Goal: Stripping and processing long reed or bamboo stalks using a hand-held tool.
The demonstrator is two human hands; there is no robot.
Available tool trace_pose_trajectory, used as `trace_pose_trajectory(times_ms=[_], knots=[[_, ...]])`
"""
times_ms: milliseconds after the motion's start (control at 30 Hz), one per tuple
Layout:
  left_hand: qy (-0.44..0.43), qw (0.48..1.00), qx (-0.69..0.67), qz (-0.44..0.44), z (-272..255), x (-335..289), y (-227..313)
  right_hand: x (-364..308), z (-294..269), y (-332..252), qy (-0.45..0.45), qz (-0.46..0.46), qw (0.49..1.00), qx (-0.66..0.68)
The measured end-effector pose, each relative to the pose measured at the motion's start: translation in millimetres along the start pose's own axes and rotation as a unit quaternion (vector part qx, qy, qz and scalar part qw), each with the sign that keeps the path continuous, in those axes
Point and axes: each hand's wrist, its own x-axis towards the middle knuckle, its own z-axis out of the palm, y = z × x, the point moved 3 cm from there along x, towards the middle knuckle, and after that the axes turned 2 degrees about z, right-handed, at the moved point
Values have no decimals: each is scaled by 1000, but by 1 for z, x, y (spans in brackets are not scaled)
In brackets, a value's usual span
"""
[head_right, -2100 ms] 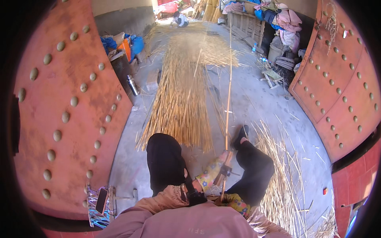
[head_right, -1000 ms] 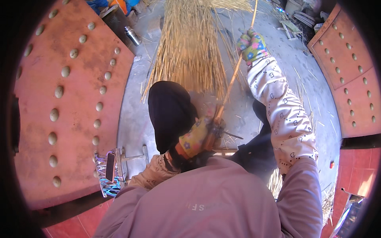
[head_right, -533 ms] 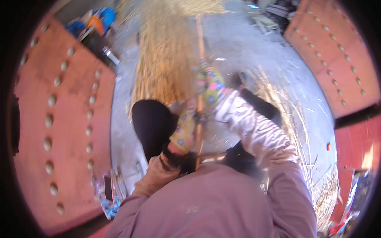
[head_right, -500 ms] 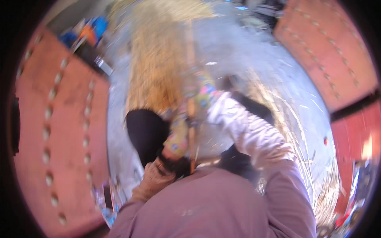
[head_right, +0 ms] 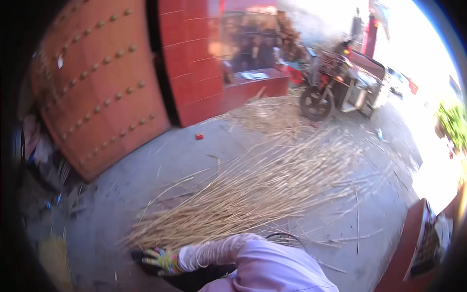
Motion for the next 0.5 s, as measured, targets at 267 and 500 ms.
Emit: trace_pose_trajectory(times_ms=[267,500], knots=[[-30,993,92,-65,42,60,-48,19,20,14,-48,-16,996,74],[-28,991,105,-80,43,78,-58,25,17,13,-51,-43,993,93]])
